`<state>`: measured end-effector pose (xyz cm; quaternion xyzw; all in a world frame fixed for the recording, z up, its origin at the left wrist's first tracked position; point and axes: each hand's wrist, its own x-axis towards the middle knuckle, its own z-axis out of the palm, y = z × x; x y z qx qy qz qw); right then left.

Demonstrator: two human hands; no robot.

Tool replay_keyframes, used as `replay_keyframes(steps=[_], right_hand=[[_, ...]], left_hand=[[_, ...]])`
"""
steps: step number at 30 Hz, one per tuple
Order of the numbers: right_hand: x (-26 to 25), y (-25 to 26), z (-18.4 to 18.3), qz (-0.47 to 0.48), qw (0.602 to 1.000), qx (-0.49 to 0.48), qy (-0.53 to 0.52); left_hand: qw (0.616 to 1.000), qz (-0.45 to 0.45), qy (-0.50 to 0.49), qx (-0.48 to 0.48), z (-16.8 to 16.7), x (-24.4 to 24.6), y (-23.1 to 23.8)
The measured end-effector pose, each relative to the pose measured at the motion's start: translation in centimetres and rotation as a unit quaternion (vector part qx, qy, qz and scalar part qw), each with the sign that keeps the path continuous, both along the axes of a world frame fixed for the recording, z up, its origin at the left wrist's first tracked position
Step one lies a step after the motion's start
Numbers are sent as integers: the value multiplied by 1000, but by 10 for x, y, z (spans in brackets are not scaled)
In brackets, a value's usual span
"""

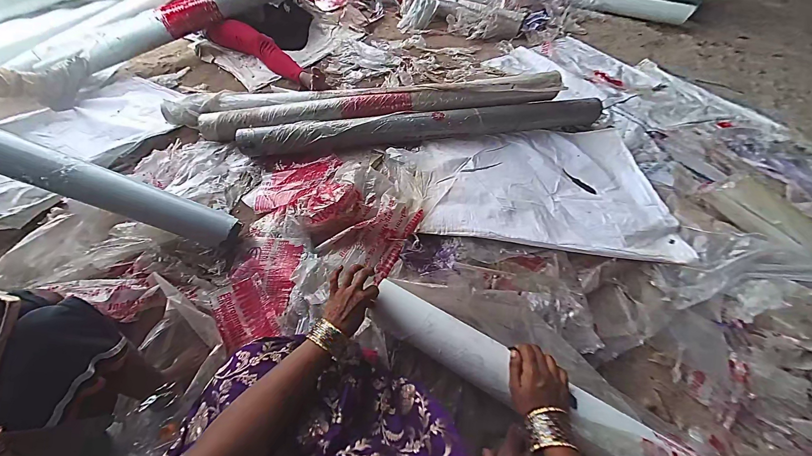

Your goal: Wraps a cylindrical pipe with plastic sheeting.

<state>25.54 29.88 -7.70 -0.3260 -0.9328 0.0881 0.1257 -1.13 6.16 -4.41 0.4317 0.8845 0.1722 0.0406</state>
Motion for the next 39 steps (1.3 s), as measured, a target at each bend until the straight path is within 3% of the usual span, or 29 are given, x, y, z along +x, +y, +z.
replay_keyframes(steps=[4, 12, 21, 25, 39], right_hand=[[5, 2, -3, -2, 1000, 8, 7], [-1, 5, 0, -2, 1000, -12, -5], [0, 3, -3, 0, 1000, -1, 6], [-1, 3, -1, -1, 1000, -8, 2], [-2, 2, 3, -7, 1000, -22, -21]], left_hand=[[999, 8, -10, 33, -9, 1, -4], [999, -18, 34, 3, -2, -3, 3], [998, -1, -6, -59, 6, -4, 4], [999, -14, 28, -36, 3, -2, 3], [1000, -1, 11, -14, -1, -2, 1]])
